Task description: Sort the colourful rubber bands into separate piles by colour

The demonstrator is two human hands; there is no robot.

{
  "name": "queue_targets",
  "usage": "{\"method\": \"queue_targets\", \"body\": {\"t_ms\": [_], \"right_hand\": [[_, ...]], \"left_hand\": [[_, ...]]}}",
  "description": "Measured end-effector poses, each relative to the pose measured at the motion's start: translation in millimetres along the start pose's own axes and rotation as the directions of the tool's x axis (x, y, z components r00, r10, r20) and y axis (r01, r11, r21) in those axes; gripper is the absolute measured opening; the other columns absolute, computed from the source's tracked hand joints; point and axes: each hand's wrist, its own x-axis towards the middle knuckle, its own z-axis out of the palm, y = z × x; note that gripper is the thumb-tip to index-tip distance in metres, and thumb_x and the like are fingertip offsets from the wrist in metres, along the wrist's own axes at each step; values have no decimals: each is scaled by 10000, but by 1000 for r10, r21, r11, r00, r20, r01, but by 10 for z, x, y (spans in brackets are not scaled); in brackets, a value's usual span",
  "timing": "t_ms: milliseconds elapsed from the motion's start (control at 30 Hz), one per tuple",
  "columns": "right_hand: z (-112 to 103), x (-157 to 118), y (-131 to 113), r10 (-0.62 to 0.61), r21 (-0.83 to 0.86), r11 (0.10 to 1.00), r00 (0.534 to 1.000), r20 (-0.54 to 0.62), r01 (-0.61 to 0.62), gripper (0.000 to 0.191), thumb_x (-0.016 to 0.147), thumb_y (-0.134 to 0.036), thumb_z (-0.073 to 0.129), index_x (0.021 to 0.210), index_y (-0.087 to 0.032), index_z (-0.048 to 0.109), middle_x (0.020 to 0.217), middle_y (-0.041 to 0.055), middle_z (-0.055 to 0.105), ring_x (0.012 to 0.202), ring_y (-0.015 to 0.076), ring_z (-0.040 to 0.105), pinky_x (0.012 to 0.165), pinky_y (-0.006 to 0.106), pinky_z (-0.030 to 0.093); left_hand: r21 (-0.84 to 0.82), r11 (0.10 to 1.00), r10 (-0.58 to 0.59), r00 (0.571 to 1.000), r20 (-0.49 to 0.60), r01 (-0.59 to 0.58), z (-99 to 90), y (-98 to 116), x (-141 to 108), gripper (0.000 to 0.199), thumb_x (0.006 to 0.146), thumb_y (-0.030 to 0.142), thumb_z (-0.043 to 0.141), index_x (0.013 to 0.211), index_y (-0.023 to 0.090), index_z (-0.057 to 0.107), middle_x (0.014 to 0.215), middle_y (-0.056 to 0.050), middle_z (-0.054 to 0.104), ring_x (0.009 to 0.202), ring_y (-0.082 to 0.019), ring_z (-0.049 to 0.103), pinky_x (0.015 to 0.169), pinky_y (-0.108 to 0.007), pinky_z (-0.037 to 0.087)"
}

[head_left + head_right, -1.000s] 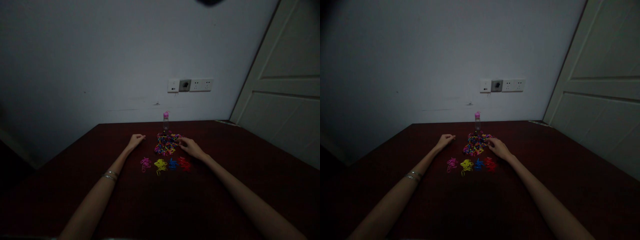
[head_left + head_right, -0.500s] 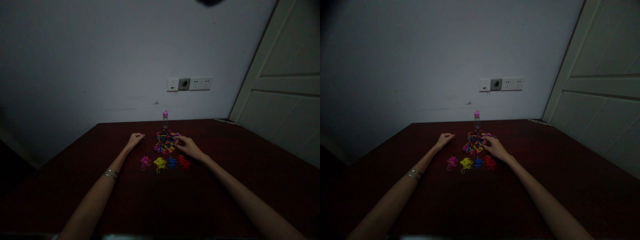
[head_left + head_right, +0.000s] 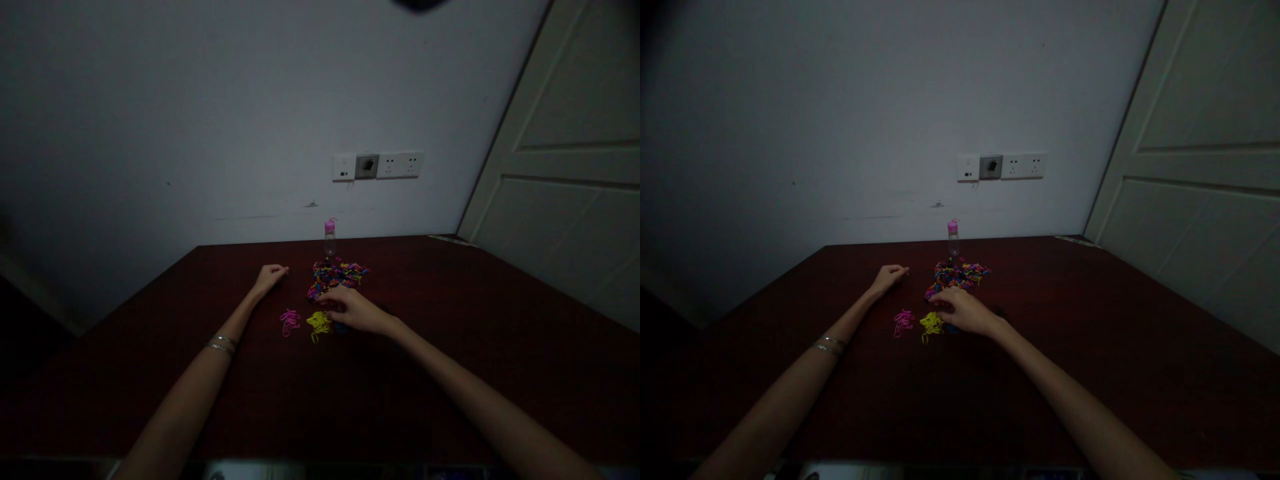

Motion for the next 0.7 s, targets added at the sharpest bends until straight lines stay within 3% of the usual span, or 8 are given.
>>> {"method": "queue_targets", "body": {"t_ms": [200, 400, 500, 700], "right_hand": [[-304, 7, 252, 88, -2, 996, 973, -213, -90, 292, 743, -149, 548, 1021, -201, 617, 1012, 50, 635, 924, 167, 567, 832, 335, 433], [-573, -104, 755, 273, -56, 942, 850, -450, -332, 208, 732, -168, 545, 906, -179, 657, 933, 68, 654, 885, 196, 588, 820, 350, 447], [-574, -175, 952, 308, -101, 917, 847, -433, -385, 212, 719, -165, 554, 901, -168, 661, 934, 77, 653, 887, 200, 588, 825, 345, 442], [-450, -199, 1111, 291, -252, 897, 915, -280, -363, 201, 719, -193, 567, 895, -181, 664, 946, 66, 642, 915, 201, 561, 849, 340, 411]], "left_hand": [[-9, 1000, -9, 1000, 0, 9, -6, 27, -22, 409, 617, 528, 596, 625, 119, 614, 406, 55, 357, 401, -61, 279, 416, -207, 173], [-23, 1000, -16, 1000, -5, 15, -3, 6, -2, 397, 617, 514, 600, 625, 117, 611, 399, 55, 351, 396, -60, 273, 413, -206, 169], [-21, 1000, -19, 1000, -14, 19, -3, -29, 20, 395, 620, 512, 597, 630, 117, 613, 397, 53, 355, 392, -59, 272, 409, -206, 169], [-7, 1000, -4, 1000, -16, 3, 0, -43, 30, 410, 614, 526, 596, 627, 116, 613, 408, 52, 366, 396, -56, 277, 413, -203, 171]]}}
